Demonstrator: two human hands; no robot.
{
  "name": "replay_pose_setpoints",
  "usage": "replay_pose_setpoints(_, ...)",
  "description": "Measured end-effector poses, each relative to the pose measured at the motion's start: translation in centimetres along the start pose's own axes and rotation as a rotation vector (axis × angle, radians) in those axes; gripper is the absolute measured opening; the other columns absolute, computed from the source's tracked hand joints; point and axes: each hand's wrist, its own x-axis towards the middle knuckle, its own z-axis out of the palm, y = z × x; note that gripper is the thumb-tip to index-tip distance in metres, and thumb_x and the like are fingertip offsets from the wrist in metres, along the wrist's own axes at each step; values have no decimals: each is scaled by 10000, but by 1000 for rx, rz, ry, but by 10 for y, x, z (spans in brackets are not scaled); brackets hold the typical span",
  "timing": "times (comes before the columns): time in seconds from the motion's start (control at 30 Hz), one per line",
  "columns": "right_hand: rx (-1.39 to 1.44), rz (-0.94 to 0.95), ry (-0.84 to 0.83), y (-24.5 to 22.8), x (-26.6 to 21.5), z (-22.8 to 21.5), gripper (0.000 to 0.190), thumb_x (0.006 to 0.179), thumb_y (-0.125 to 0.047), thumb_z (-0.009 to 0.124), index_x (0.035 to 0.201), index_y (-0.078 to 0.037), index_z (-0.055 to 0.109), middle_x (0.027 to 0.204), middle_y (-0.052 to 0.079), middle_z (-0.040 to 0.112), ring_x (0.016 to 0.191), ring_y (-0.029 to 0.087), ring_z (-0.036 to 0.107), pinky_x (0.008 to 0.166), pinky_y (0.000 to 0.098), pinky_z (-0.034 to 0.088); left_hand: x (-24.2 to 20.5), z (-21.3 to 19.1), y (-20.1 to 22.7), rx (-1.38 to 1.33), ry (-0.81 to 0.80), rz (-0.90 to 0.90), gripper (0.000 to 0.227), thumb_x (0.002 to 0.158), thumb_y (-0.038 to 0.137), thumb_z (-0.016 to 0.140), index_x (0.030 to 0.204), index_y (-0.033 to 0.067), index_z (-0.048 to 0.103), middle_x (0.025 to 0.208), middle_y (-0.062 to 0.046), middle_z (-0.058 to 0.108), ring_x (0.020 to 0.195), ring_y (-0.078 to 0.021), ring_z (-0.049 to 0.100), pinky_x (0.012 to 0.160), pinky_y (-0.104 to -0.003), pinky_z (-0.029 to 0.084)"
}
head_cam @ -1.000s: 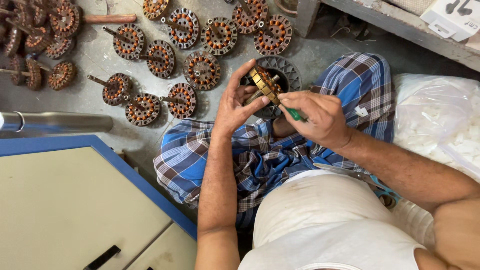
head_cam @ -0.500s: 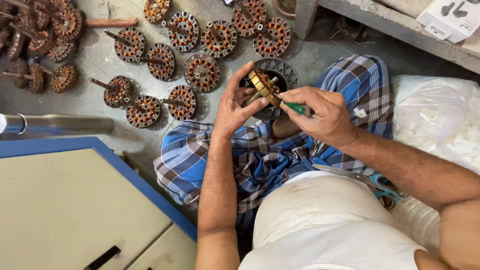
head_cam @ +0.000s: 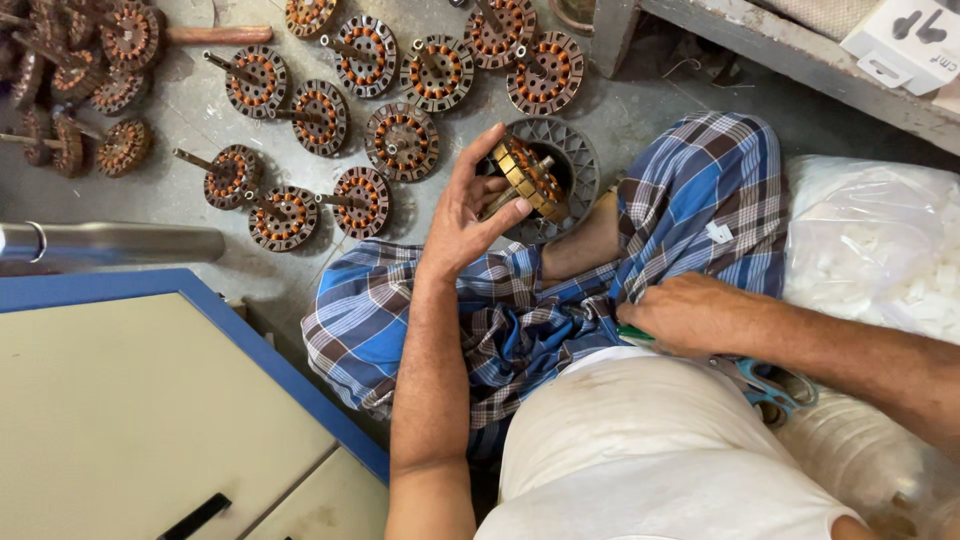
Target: The person sits on the floor and assembles a motor armature by inserting small white insulating pieces into the slots of a laminated core with copper windings. They use a green-handled tool to push the pieces into place and rotate the armature to access different slots.
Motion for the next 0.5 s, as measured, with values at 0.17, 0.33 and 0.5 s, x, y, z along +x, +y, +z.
replay_pose_setpoints(0.17, 140, 96, 23, 16, -10, -10, 441, 851, -349, 760, 1253, -203, 654, 1056, 103, 739, 1010, 294, 724, 895, 451, 586, -2, -3, 1, -48, -31, 35, 840, 926, 47, 798, 1626, 127, 340, 1660, -140, 394, 1321, -269, 624, 1151, -471, 542)
replay_pose_setpoints(0.33, 212, 182, 410, 74, -32, -9, 274, 875, -275, 723, 1126, -166, 738, 1018, 73, 778, 910, 251, 765, 883, 411, 601, -1, -6, -4, -116, -66, 85, 814, 981, -22, 745, 1670, 90, 326, 1746, -154, 323, 1417, -272, 574, 1229, -439, 498)
replay_pose_setpoints(0.5, 310, 209, 649, 114, -59, 5, 219, 872, -174, 730, 1083, -127, 764, 1056, 61, 770, 967, 283, 732, 859, 436, 581, -7, -7, -4, -103, 35, 84, 776, 972, 23, 755, 1641, 67, 364, 1726, -176, 361, 1451, -300, 577, 1238, -440, 523)
